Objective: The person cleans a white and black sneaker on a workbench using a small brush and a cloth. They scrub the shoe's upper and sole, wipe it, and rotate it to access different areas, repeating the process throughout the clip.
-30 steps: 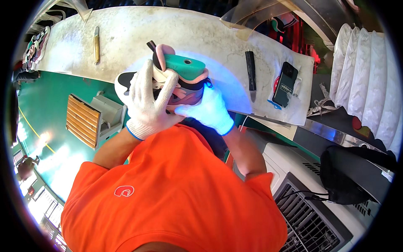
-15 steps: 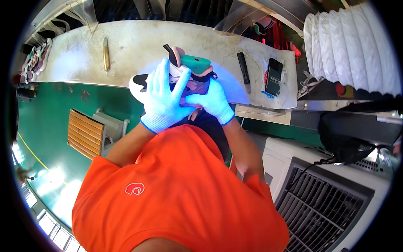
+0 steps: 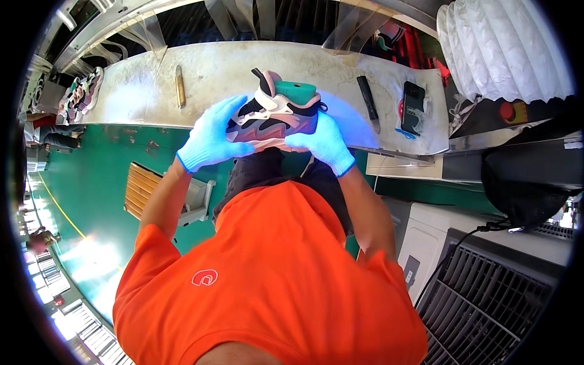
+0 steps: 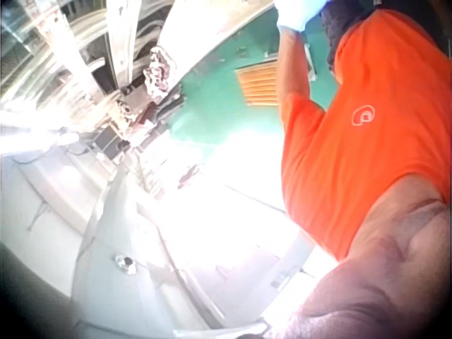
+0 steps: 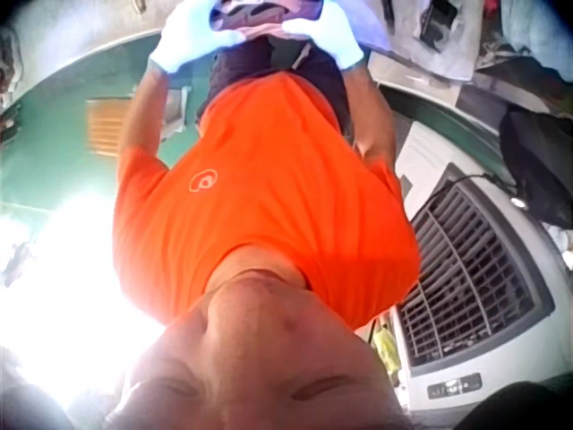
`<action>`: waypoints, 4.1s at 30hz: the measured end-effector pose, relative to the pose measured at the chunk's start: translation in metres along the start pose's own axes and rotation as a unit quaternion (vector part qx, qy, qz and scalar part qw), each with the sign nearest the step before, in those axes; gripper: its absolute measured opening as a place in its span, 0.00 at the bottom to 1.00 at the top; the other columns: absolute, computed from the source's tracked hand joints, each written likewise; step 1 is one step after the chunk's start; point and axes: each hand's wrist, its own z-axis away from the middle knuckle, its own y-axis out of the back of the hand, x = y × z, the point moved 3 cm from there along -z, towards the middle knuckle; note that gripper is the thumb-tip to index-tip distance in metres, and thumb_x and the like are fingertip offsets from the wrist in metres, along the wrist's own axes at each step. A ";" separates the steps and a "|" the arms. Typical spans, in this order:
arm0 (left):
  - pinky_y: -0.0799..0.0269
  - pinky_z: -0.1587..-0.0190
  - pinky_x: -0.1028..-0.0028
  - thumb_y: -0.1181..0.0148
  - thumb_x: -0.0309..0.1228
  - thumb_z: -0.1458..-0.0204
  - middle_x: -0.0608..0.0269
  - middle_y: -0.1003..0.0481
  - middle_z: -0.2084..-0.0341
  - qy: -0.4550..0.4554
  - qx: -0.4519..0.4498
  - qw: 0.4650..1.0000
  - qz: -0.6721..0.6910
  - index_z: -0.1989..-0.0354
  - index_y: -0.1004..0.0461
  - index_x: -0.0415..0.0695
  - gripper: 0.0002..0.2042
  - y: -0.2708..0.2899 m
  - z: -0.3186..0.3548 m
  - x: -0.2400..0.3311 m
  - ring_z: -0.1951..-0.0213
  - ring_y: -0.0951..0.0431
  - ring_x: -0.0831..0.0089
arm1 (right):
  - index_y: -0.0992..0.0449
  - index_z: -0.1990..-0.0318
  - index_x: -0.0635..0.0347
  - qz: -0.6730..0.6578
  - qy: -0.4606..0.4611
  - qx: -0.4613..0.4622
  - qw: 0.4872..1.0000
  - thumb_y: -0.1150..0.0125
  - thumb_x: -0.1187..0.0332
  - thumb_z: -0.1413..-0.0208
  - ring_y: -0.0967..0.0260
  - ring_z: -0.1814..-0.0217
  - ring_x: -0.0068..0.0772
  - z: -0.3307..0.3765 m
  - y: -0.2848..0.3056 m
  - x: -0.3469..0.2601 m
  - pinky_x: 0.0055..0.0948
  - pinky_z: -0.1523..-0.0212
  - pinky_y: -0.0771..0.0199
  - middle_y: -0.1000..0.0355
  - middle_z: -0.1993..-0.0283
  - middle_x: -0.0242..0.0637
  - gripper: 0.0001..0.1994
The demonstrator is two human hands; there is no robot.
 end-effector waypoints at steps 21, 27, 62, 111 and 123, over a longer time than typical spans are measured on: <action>0.18 0.37 0.55 0.10 0.51 0.63 0.50 0.14 0.45 0.052 0.046 0.998 -0.009 0.26 0.27 0.46 0.52 -0.043 -0.026 0.045 0.43 0.12 0.51 | 0.21 0.36 0.69 0.021 0.074 0.027 0.997 0.11 0.68 0.53 0.18 0.42 0.32 0.002 0.000 0.029 0.37 0.38 0.16 0.16 0.42 0.40 0.36; 0.25 0.31 0.65 0.30 0.32 0.33 0.53 0.16 0.37 0.119 0.088 0.898 0.415 0.32 0.22 0.32 0.24 0.001 -0.027 -0.049 0.38 0.17 0.65 | 0.17 0.39 0.68 -0.036 -0.013 0.010 0.999 0.13 0.63 0.53 0.18 0.46 0.29 0.004 -0.002 0.012 0.34 0.43 0.15 0.14 0.45 0.38 0.34; 0.19 0.43 0.54 0.11 0.55 0.66 0.52 0.14 0.51 -0.129 -0.027 0.990 0.050 0.36 0.21 0.45 0.47 -0.023 -0.079 0.033 0.48 0.13 0.46 | 0.27 0.28 0.69 0.145 0.141 0.010 0.979 0.16 0.64 0.42 0.22 0.31 0.48 0.026 0.017 0.013 0.44 0.31 0.23 0.22 0.32 0.53 0.38; 0.20 0.36 0.66 0.36 0.38 0.28 0.55 0.19 0.40 0.253 0.144 0.662 0.691 0.33 0.24 0.42 0.20 -0.070 -0.031 -0.081 0.39 0.17 0.65 | 0.21 0.32 0.67 0.088 0.038 0.056 0.994 0.10 0.73 0.57 0.19 0.36 0.31 -0.036 0.020 0.039 0.38 0.35 0.17 0.19 0.34 0.40 0.40; 0.18 0.36 0.63 0.15 0.31 0.47 0.50 0.16 0.38 0.023 0.118 0.941 0.318 0.33 0.20 0.36 0.33 0.022 0.008 0.025 0.42 0.13 0.65 | 0.24 0.27 0.67 0.246 0.302 0.002 0.921 0.14 0.53 0.43 0.23 0.25 0.64 0.014 0.027 0.046 0.56 0.25 0.22 0.23 0.27 0.58 0.41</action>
